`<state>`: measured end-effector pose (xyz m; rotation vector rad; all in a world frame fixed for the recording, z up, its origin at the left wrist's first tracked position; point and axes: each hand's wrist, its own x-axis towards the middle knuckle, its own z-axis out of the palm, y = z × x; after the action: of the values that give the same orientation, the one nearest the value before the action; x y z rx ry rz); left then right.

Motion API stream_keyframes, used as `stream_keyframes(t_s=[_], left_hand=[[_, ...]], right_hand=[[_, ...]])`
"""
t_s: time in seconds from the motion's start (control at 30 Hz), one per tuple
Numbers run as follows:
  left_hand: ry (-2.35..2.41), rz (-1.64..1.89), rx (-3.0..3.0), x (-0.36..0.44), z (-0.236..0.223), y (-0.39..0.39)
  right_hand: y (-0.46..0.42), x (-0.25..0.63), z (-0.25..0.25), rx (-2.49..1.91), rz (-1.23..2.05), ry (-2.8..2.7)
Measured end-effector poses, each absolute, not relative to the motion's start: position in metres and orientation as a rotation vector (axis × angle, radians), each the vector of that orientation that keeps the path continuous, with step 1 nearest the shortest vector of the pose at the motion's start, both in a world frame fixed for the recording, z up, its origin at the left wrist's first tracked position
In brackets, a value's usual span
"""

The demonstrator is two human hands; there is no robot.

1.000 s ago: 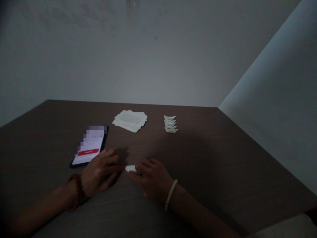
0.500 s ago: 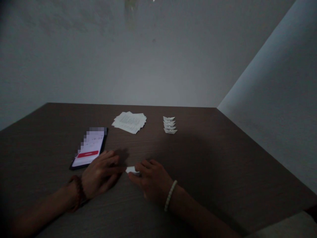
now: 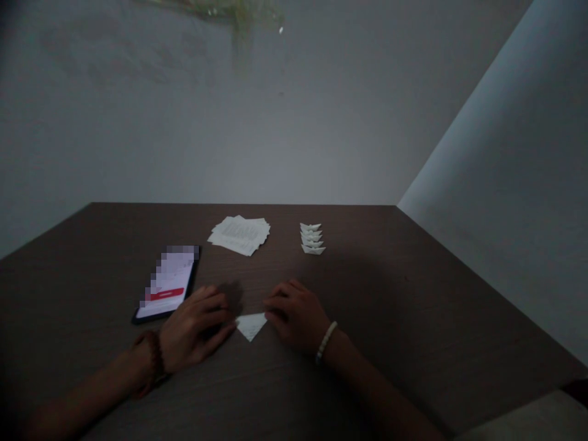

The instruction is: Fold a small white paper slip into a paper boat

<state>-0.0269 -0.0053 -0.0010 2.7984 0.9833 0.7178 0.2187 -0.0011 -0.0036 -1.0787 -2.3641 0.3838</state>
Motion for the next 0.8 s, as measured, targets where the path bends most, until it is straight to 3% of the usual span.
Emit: stream_keyframes(t_s=[0.8], left_hand=[[1.056,0.601,2.613,-0.0215,-0.006,-0.0031]], right_hand=[[-0.0047,0.213,0.0,-1.089,0.455,-2.391]])
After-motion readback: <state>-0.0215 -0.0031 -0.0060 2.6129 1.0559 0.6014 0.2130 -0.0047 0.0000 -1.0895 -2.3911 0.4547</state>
